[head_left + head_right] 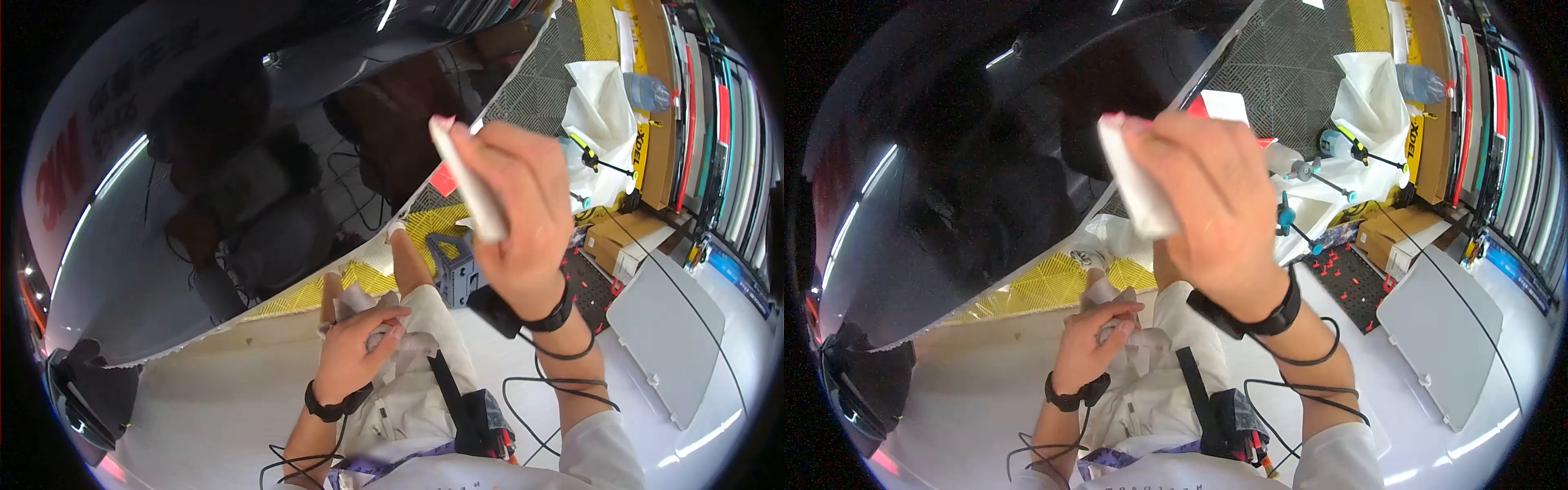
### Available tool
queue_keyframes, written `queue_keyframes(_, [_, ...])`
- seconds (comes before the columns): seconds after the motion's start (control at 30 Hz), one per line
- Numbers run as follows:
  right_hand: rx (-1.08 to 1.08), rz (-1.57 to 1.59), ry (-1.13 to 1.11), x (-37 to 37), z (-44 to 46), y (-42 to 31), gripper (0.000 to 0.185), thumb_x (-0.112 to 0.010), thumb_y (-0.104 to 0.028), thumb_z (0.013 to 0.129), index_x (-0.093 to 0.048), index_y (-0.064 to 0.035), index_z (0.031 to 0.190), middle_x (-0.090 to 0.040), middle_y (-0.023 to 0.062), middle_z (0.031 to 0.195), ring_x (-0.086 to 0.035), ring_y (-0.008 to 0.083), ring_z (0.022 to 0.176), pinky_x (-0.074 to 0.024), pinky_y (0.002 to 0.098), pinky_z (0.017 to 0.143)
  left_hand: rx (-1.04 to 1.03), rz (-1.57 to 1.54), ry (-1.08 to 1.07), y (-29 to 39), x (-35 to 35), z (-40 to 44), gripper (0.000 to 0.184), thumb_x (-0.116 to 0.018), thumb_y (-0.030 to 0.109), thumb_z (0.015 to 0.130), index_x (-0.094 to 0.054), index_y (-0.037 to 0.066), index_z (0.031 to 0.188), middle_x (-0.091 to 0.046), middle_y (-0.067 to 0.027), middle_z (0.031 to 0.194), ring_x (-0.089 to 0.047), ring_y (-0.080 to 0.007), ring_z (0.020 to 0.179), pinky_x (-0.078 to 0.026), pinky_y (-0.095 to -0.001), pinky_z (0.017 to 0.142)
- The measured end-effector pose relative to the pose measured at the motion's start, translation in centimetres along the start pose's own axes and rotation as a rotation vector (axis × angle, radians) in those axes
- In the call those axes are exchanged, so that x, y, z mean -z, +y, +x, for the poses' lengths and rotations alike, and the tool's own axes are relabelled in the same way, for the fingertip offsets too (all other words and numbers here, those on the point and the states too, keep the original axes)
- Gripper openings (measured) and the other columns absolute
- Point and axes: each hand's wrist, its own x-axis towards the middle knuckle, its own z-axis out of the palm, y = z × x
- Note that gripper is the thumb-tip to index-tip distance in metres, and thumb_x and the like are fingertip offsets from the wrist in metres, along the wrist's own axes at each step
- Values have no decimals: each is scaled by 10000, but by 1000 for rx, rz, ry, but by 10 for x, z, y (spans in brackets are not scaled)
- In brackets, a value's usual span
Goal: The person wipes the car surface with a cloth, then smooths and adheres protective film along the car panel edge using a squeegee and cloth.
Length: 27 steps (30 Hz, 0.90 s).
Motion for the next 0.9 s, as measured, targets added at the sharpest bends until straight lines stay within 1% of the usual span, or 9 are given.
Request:
queue_keyframes(0.07, [35,-11,-14,-8,-12,-16,504,-700,-39,620,-704,18,1120,-649,128,1129,-634,333,933,-538,396,786,-6,-14,14,-5,-1,0,268,-639,97,945,-722,25,1189,-750,-87,896,-731,-213,846,-558,-307,812])
queue_keyframes(0.17, [64,11,-12,-21,-27,-44,484,-699,-93,628,-718,17,1098,-655,111,1148,-634,303,916,-545,376,745,24,-58,62,-17,-3,-7,280,-699,132,913,-726,72,1186,-749,-108,920,-732,-262,828,-559,-348,765])
queue_keyframes(0.27, [45,129,-89,-24,-35,-75,469,-709,-105,653,-730,6,1109,-664,89,1149,-632,260,884,-531,350,696,-92,192,133,-31,-2,-17,268,-703,132,908,-717,59,1165,-749,-106,928,-731,-276,823,-564,-363,770])
queue_keyframes(0.33, [59,253,-161,-24,-42,-90,459,-723,-108,678,-737,-7,1126,-678,78,1118,-641,239,868,-526,342,680,-310,385,330,-39,-8,-12,267,-703,132,905,-709,57,1162,-747,-100,934,-729,-286,817,-567,-374,768])
queue_keyframes(0.43, [59,402,-144,-25,-44,-89,441,-746,-91,712,-735,-16,1146,-705,75,1050,-671,223,841,-538,337,676,-283,236,294,-20,-3,-10,314,-687,128,915,-696,76,1225,-742,-94,941,-736,-267,826,-572,-361,770])
queue_keyframes(0.47, [42,418,-121,-19,-41,-76,418,-759,-79,735,-731,-13,1148,-713,79,1024,-684,221,832,-547,336,684,-131,139,168,-16,4,-16,317,-680,125,920,-698,81,1233,-743,-94,941,-738,-258,830,-572,-351,772])
queue_keyframes(0.5, [-78,429,-102,-8,-38,-66,382,-767,-75,774,-722,-8,1147,-721,82,1000,-694,212,825,-555,330,695,21,38,39,-15,7,-20,320,-674,122,925,-699,87,1242,-743,-93,941,-740,-250,835,-572,-342,774])
queue_keyframes(0.63, [-685,433,26,27,-9,-37,283,-787,-156,925,-681,5,1132,-742,78,972,-698,132,839,-563,282,753,5,-9,34,-21,4,-19,299,-635,88,960,-701,43,1248,-750,-88,914,-726,-203,867,-546,-321,826])
queue_keyframes(0.9, [-508,423,-27,0,1,-16,320,-816,-174,903,-669,7,1123,-746,76,946,-677,101,819,-546,255,737,-2,-12,33,-30,4,-25,286,-638,114,974,-702,43,1243,-749,-90,920,-730,-203,879,-546,-320,826])
